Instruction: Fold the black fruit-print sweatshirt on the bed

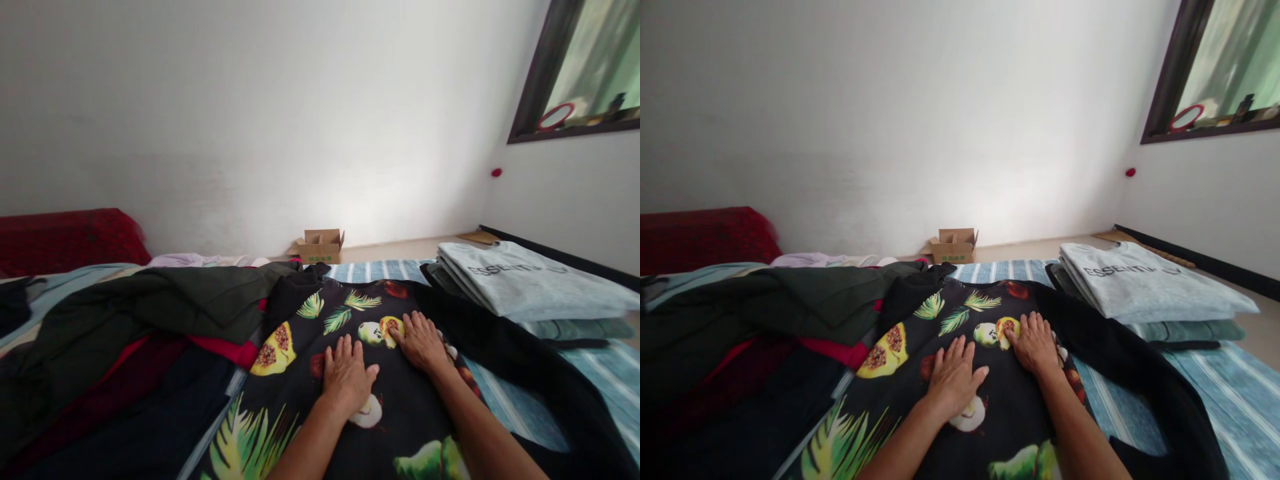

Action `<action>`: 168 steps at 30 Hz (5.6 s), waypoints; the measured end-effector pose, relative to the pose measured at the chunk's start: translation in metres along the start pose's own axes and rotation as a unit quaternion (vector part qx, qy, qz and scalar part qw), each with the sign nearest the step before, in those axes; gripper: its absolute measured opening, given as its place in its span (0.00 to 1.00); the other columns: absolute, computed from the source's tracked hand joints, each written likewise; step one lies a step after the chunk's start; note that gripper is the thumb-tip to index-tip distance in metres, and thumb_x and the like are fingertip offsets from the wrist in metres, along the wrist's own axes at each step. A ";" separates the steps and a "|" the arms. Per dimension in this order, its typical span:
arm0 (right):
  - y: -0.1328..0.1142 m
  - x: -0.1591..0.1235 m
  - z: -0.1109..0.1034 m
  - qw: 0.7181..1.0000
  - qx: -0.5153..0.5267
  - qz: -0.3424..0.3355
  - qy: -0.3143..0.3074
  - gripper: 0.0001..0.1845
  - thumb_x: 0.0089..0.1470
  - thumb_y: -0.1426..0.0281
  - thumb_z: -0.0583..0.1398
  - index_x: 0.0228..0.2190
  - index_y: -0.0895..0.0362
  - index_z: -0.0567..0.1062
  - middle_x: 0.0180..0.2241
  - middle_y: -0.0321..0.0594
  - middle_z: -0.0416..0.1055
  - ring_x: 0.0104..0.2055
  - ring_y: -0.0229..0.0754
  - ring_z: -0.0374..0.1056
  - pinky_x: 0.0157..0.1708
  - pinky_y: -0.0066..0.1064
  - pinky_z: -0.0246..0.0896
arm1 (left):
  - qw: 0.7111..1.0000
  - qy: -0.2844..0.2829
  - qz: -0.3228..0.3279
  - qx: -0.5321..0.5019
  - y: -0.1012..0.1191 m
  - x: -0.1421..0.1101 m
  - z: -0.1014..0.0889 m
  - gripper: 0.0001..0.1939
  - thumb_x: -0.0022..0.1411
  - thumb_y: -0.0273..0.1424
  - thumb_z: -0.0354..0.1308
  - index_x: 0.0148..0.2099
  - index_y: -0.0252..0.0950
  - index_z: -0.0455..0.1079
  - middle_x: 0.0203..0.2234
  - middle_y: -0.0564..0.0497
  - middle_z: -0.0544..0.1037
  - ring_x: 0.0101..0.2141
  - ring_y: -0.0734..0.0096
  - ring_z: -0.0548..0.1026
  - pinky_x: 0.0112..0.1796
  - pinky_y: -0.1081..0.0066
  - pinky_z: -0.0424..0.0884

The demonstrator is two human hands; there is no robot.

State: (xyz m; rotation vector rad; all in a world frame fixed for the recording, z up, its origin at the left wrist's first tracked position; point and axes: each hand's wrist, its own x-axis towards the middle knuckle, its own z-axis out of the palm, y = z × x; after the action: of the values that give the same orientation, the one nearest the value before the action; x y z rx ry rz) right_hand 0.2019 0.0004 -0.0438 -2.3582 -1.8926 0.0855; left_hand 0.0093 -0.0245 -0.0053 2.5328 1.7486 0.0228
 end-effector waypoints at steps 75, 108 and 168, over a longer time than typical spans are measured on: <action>0.011 -0.004 -0.009 1.000 -0.003 -0.012 -0.022 0.36 0.60 0.47 0.39 0.62 0.53 0.53 0.64 0.52 0.47 0.65 0.58 0.39 0.59 0.45 0.31 | 0.983 -0.096 0.157 0.000 -0.006 0.004 0.001 0.38 0.64 0.54 0.34 0.68 0.35 0.44 0.67 0.46 0.41 0.65 0.59 0.38 0.60 0.52 0.39; -0.004 -0.194 -0.029 0.995 -0.004 -0.104 -0.008 0.45 0.57 0.44 0.41 0.62 0.65 0.55 0.64 0.58 0.46 0.66 0.57 0.39 0.61 0.47 0.37 | 0.988 -0.030 0.151 -0.006 0.018 -0.101 -0.006 0.36 0.65 0.51 0.37 0.66 0.33 0.50 0.66 0.41 0.45 0.65 0.56 0.41 0.61 0.51 0.41; 0.032 -0.250 -0.009 0.995 -0.031 -0.057 0.081 0.44 0.52 0.42 0.49 0.57 0.62 0.63 0.59 0.57 0.58 0.61 0.57 0.53 0.59 0.45 0.45 | 0.993 -0.026 0.112 -0.020 0.011 -0.167 0.011 0.40 0.63 0.56 0.34 0.67 0.36 0.48 0.66 0.41 0.46 0.65 0.54 0.42 0.59 0.48 0.44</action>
State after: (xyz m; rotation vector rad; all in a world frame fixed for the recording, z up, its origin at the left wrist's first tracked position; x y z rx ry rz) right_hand 0.1796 -0.2507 -0.0466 -2.2129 -1.9730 -0.1708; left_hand -0.0387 -0.1846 -0.0113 2.6603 1.4247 0.0009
